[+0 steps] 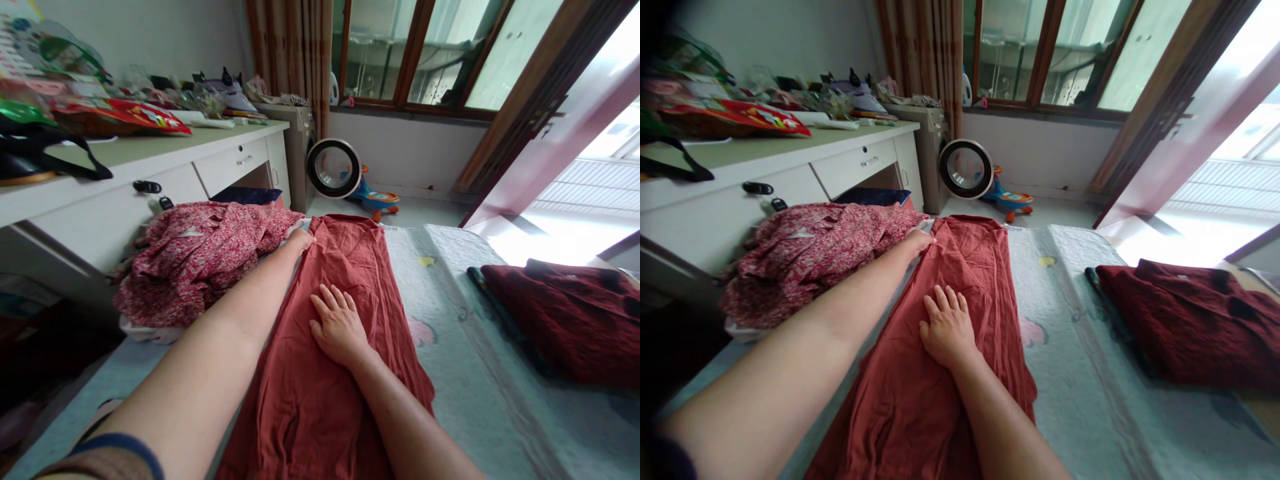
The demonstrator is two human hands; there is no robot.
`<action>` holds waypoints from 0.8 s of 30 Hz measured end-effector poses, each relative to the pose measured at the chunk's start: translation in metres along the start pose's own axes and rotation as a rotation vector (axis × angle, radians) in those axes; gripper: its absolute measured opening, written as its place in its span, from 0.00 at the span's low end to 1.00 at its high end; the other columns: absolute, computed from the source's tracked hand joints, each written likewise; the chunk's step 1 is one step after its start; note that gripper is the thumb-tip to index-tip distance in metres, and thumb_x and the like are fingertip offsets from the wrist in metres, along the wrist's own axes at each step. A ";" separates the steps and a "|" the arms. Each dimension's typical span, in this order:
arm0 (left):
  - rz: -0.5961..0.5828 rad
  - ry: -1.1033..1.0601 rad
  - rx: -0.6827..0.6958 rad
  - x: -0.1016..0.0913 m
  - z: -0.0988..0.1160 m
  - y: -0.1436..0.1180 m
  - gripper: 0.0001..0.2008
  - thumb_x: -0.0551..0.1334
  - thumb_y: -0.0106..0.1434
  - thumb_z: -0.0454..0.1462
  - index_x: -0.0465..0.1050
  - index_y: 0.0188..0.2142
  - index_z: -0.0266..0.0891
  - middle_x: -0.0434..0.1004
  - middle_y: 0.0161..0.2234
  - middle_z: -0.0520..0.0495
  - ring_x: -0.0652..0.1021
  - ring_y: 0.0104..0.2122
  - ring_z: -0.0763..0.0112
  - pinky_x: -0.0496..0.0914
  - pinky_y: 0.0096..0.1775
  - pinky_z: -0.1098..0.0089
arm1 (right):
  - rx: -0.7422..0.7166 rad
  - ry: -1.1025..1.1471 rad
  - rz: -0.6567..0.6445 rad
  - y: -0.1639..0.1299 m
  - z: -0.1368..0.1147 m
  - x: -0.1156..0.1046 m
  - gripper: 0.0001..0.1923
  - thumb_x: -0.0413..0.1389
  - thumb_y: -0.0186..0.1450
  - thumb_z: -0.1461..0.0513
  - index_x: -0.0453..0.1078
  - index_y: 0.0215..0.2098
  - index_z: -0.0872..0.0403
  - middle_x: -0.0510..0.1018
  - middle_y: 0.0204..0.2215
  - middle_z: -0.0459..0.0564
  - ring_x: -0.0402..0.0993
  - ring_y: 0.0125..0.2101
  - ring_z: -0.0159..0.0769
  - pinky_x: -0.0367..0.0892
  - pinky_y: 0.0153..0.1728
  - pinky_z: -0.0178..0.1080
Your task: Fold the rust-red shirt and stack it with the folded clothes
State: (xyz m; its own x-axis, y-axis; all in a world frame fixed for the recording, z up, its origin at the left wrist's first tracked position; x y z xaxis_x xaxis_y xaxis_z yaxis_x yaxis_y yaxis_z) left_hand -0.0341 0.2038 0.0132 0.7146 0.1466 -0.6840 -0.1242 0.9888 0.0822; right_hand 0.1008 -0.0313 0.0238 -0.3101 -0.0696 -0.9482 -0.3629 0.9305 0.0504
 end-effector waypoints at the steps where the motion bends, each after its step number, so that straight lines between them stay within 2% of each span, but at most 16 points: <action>1: 0.004 0.015 -0.006 0.000 -0.001 0.000 0.10 0.63 0.56 0.33 0.74 0.39 0.34 0.78 0.34 0.45 0.77 0.32 0.67 0.70 0.35 0.70 | 0.001 0.002 -0.002 0.000 0.000 0.000 0.28 0.49 0.67 0.52 0.58 0.65 0.46 0.53 0.68 0.47 0.45 0.67 0.45 0.40 0.65 0.50; 6: 0.063 0.133 0.021 0.001 -0.010 -0.008 0.11 0.61 0.60 0.33 0.71 0.43 0.40 0.78 0.43 0.45 0.76 0.43 0.63 0.68 0.47 0.66 | -0.006 0.007 0.022 -0.001 -0.001 0.000 0.28 0.49 0.67 0.52 0.59 0.64 0.47 0.54 0.68 0.47 0.45 0.67 0.45 0.40 0.65 0.50; 10: 0.061 0.401 0.128 0.001 -0.015 -0.017 0.11 0.56 0.65 0.37 0.69 0.48 0.44 0.76 0.47 0.44 0.76 0.46 0.59 0.68 0.47 0.61 | -0.012 0.006 0.024 -0.001 -0.001 0.000 0.28 0.49 0.67 0.52 0.59 0.64 0.47 0.54 0.68 0.47 0.45 0.67 0.44 0.40 0.65 0.50; 14: 0.154 0.516 0.190 -0.004 -0.008 -0.020 0.13 0.54 0.65 0.37 0.70 0.48 0.39 0.73 0.50 0.38 0.73 0.51 0.54 0.67 0.50 0.58 | -0.011 0.007 0.027 -0.001 0.000 0.000 0.28 0.49 0.67 0.52 0.58 0.64 0.47 0.53 0.68 0.48 0.45 0.67 0.45 0.40 0.65 0.50; 16: 0.189 0.527 0.278 -0.006 -0.002 -0.022 0.14 0.51 0.66 0.35 0.71 0.47 0.37 0.73 0.51 0.38 0.72 0.52 0.55 0.65 0.53 0.58 | -0.011 0.010 0.030 -0.001 0.000 0.000 0.28 0.49 0.67 0.52 0.58 0.64 0.47 0.53 0.68 0.47 0.45 0.67 0.45 0.40 0.65 0.50; 17: 0.160 0.529 0.341 -0.004 0.001 -0.025 0.15 0.49 0.67 0.34 0.71 0.48 0.37 0.73 0.51 0.39 0.72 0.53 0.57 0.64 0.55 0.60 | -0.012 0.011 0.031 -0.001 0.000 0.000 0.28 0.49 0.67 0.52 0.58 0.64 0.47 0.54 0.68 0.47 0.45 0.67 0.45 0.40 0.65 0.50; 20: -0.051 0.544 0.491 0.008 0.006 -0.033 0.18 0.47 0.69 0.36 0.70 0.52 0.37 0.71 0.56 0.41 0.69 0.57 0.62 0.61 0.59 0.62 | -0.012 0.009 0.028 -0.001 0.000 0.001 0.28 0.50 0.67 0.52 0.59 0.64 0.47 0.54 0.68 0.48 0.45 0.67 0.45 0.40 0.65 0.50; 24: -0.198 0.624 0.409 0.023 0.005 -0.040 0.29 0.48 0.69 0.49 0.57 0.64 0.36 0.55 0.66 0.38 0.57 0.66 0.57 0.52 0.64 0.55 | -0.005 -0.001 0.025 -0.001 -0.001 0.000 0.28 0.50 0.67 0.52 0.59 0.64 0.47 0.54 0.68 0.48 0.45 0.67 0.45 0.41 0.65 0.51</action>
State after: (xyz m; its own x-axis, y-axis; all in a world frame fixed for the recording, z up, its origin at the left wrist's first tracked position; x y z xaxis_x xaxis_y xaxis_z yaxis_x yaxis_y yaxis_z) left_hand -0.0087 0.1683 -0.0020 0.1615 0.0436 -0.9859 0.3163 0.9440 0.0935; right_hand 0.0998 -0.0324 0.0237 -0.3184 -0.0458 -0.9468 -0.3595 0.9301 0.0759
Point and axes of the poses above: each hand's wrist, its own y-axis towards the middle knuckle, its own x-axis out of the palm, z = x × y, the point moved 1 cm from there along y, towards the middle knuckle
